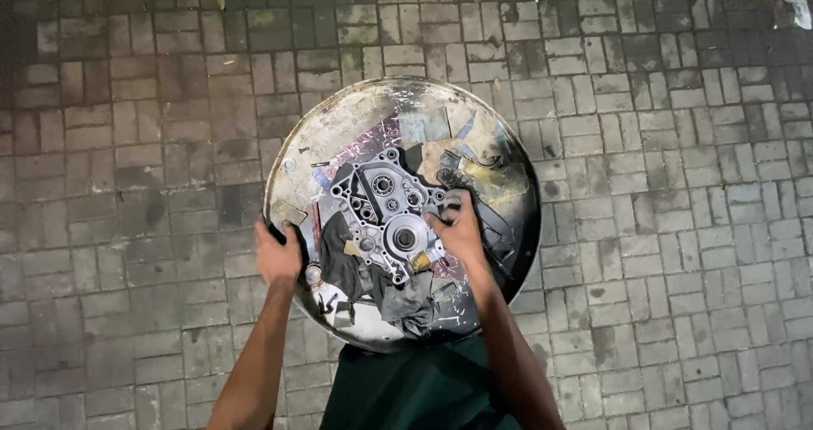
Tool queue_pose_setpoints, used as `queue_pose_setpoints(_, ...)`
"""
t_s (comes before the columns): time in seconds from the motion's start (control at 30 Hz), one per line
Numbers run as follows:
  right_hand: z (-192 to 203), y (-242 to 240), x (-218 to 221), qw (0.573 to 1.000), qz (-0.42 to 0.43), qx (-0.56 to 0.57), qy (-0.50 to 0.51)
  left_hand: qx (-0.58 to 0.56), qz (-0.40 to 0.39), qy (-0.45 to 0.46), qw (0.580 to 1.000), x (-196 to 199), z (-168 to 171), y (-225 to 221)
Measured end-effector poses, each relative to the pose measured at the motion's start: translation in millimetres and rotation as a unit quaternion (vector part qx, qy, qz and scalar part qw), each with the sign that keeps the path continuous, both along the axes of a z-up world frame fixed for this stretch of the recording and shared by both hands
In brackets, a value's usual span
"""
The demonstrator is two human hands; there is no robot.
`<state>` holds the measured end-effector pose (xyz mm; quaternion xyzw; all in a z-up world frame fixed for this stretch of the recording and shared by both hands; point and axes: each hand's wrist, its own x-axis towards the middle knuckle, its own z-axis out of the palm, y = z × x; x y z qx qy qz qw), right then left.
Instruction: Cleaning and inspecting a motorcycle engine crankcase on a round table
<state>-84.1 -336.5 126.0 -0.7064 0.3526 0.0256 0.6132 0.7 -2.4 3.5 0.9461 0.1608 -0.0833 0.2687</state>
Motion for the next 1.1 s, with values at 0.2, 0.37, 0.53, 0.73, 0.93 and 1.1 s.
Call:
queue_pose_setpoints(0.2, -5.4, -2.4, 7.8, 0.999, 0.002, -0.023, 0.04, -0.005, 0.015, -0.015, 1.0, -2.8, 4.5, -3.7)
queue_pose_setpoints(0.37, -7.5, 1.8, -3.4, 0.999, 0.011, -0.026, 0.039, -0.014, 0.005, -0.021, 1.0, -4.8, 2.8, 0.3)
queue_pose_setpoints(0.53, -3.2, 5.5, 0.3, 0.998, 0.039, -0.036, 0.016, -0.013, 0.015, -0.018, 1.0, 0.2, 1.9, -1.7)
queue_pose_setpoints(0.73, -0.2, 9.2, 6.1, 0.999, -0.035, -0.011, 0.014, -0.027, 0.009, 0.001, 1.0, -1.7, 10.7, -1.4)
queue_pose_setpoints(0.93, -5.3, -2.6, -0.5, 0.999, 0.003, 0.039, -0.001, -0.021, 0.006, 0.004, 1.0, -0.2, 0.4, 1.0)
queue_pose_setpoints(1.1, 19.3, 8.5, 23.0, 0.997, -0.026, -0.063, 0.032, -0.027, 0.015, -0.021, 0.999, 0.5, 2.3, -1.5)
